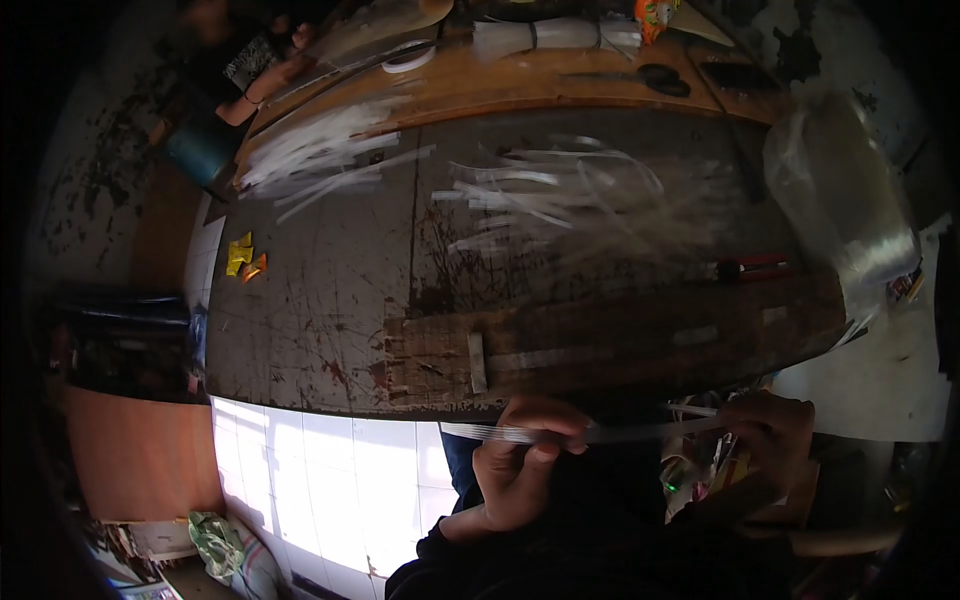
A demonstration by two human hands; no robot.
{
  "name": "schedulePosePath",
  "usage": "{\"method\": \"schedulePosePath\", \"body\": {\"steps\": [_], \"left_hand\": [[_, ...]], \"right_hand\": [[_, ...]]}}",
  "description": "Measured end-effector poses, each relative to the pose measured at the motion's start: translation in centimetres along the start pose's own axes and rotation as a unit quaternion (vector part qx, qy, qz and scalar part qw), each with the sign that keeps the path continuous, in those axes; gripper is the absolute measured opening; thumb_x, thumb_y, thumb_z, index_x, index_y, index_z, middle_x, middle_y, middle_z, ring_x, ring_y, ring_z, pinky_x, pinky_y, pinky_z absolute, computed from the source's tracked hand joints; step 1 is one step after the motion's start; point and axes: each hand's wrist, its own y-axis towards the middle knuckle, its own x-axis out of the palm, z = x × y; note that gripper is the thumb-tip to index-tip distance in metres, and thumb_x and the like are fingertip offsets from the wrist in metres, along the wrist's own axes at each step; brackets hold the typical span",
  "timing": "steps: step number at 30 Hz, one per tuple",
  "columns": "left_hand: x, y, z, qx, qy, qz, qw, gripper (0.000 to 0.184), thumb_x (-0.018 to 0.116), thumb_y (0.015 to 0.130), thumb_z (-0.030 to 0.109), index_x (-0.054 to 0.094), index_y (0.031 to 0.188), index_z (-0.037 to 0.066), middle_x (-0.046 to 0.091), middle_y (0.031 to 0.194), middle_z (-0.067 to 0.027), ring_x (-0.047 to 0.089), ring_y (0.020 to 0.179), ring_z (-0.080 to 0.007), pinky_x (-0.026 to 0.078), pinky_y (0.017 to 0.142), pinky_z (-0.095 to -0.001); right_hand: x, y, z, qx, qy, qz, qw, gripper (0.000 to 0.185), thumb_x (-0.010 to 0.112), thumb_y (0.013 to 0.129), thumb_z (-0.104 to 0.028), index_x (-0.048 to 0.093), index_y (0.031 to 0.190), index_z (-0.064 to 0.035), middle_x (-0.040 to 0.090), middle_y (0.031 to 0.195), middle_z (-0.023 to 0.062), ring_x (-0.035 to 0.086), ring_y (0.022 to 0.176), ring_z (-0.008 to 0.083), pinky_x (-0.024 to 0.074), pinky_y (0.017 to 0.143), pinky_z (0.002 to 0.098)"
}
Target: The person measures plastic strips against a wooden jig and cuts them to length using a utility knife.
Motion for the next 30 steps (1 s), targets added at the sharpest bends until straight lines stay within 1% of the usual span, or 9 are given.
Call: {"method": "schedulePosePath", "body": {"steps": [1, 6, 11, 14, 24, 26, 27, 28, 30], "left_hand": [[-0.1, 0.0, 0.0, 0.006, 0.0, 0.006, 1.0, 0.027, 0.048, 0.089, 0.019, 0.055, 0.095, -0.006, 0.054, 0.094, -0.0155, 0.055, 0.074, -0.015, 0.046, 0.067, -0.0268], [-0.4, 0.6, 0.5, 0.002, 0.006, 0.001, 1.0, 0.027, 0.049, 0.089, 0.019, 0.055, 0.095, -0.006, 0.054, 0.094, -0.0157, 0.056, 0.073, -0.0147, 0.047, 0.067, -0.027], [-0.1, 2.1, 0.7, 0.028, 0.015, -0.032, 0.999, 0.028, 0.05, 0.088, 0.02, 0.055, 0.094, -0.006, 0.053, 0.093, -0.0156, 0.056, 0.072, -0.0147, 0.048, 0.066, -0.0268], [-0.1, 2.8, 0.9, 0.05, 0.016, -0.022, 0.998, 0.03, 0.05, 0.088, 0.022, 0.055, 0.094, -0.006, 0.053, 0.093, -0.0153, 0.056, 0.071, -0.0146, 0.048, 0.065, -0.0266], [-0.4, 4.8, 1.1, 0.072, 0.05, -0.049, 0.995, 0.031, 0.048, 0.089, 0.024, 0.054, 0.094, -0.005, 0.052, 0.09, -0.0141, 0.057, 0.071, -0.0145, 0.047, 0.063, -0.026], [-0.4, 5.0, 0.9, 0.068, 0.047, -0.062, 0.995, 0.029, 0.048, 0.089, 0.023, 0.055, 0.094, -0.005, 0.052, 0.091, -0.0142, 0.057, 0.072, -0.0149, 0.048, 0.063, -0.026], [-0.2, 5.1, 0.9, 0.055, 0.057, -0.073, 0.994, 0.027, 0.05, 0.088, 0.02, 0.055, 0.094, -0.005, 0.053, 0.091, -0.0143, 0.057, 0.072, -0.0153, 0.048, 0.063, -0.026], [0.1, 5.1, 0.9, 0.042, 0.066, -0.083, 0.993, 0.024, 0.051, 0.087, 0.017, 0.055, 0.094, -0.005, 0.053, 0.092, -0.0143, 0.057, 0.073, -0.0158, 0.048, 0.064, -0.0259], [0.4, 5.6, 1.1, 0.02, 0.058, -0.106, 0.992, 0.018, 0.056, 0.082, 0.009, 0.056, 0.095, -0.004, 0.053, 0.096, -0.0134, 0.058, 0.076, -0.0163, 0.05, 0.065, -0.0257]], "right_hand": [[-0.4, 0.0, -0.6, 0.022, 0.012, 0.026, 0.999, 0.025, 0.064, 0.061, 0.009, 0.064, 0.084, 0.001, 0.064, 0.08, 0.0133, 0.064, 0.072, 0.0182, 0.0506, 0.062, 0.0243], [-2.1, -0.8, 0.5, 0.02, -0.058, 0.005, 0.998, 0.026, 0.063, 0.059, 0.013, 0.063, 0.082, 0.0017, 0.062, 0.075, 0.0123, 0.061, 0.068, 0.0188, 0.0478, 0.061, 0.0262], [-1.7, -1.8, 0.3, 0.028, -0.097, 0.123, 0.987, 0.018, 0.062, 0.062, 0.012, 0.06, 0.076, 0.0023, 0.061, 0.075, 0.0115, 0.059, 0.068, 0.0184, 0.0461, 0.062, 0.0247], [-2.8, -2.0, 0.6, 0.124, -0.096, 0.117, 0.981, 0.014, 0.06, 0.066, 0.01, 0.06, 0.077, 0.0021, 0.06, 0.075, 0.0125, 0.059, 0.068, 0.0193, 0.045, 0.063, 0.0246], [-3.6, -0.1, 0.6, 0.107, -0.262, 0.093, 0.955, 0.017, 0.059, 0.065, 0.006, 0.06, 0.082, 0.0008, 0.06, 0.079, 0.0147, 0.058, 0.075, 0.0294, 0.0458, 0.068, 0.0332], [-3.0, 0.6, -0.1, 0.098, -0.319, 0.158, 0.929, 0.023, 0.058, 0.063, 0.009, 0.058, 0.084, 0.0015, 0.06, 0.081, 0.0115, 0.059, 0.079, 0.0237, 0.0435, 0.073, 0.0297], [-3.2, 1.2, -1.1, 0.076, -0.322, 0.148, 0.932, 0.028, 0.062, 0.066, 0.001, 0.058, 0.094, -0.003, 0.059, 0.091, 0.0138, 0.058, 0.085, 0.0305, 0.0465, 0.069, 0.035], [-2.2, 2.5, -2.0, 0.076, -0.322, 0.145, 0.932, 0.028, 0.062, 0.066, 0.001, 0.058, 0.094, -0.003, 0.059, 0.091, 0.0138, 0.058, 0.085, 0.0305, 0.0465, 0.069, 0.035], [0.5, 4.5, -3.8, -0.106, -0.164, 0.163, 0.967, 0.033, 0.067, 0.066, -0.004, 0.056, 0.098, -0.0033, 0.058, 0.093, 0.0142, 0.058, 0.088, 0.0283, 0.0481, 0.069, 0.0343]]}}
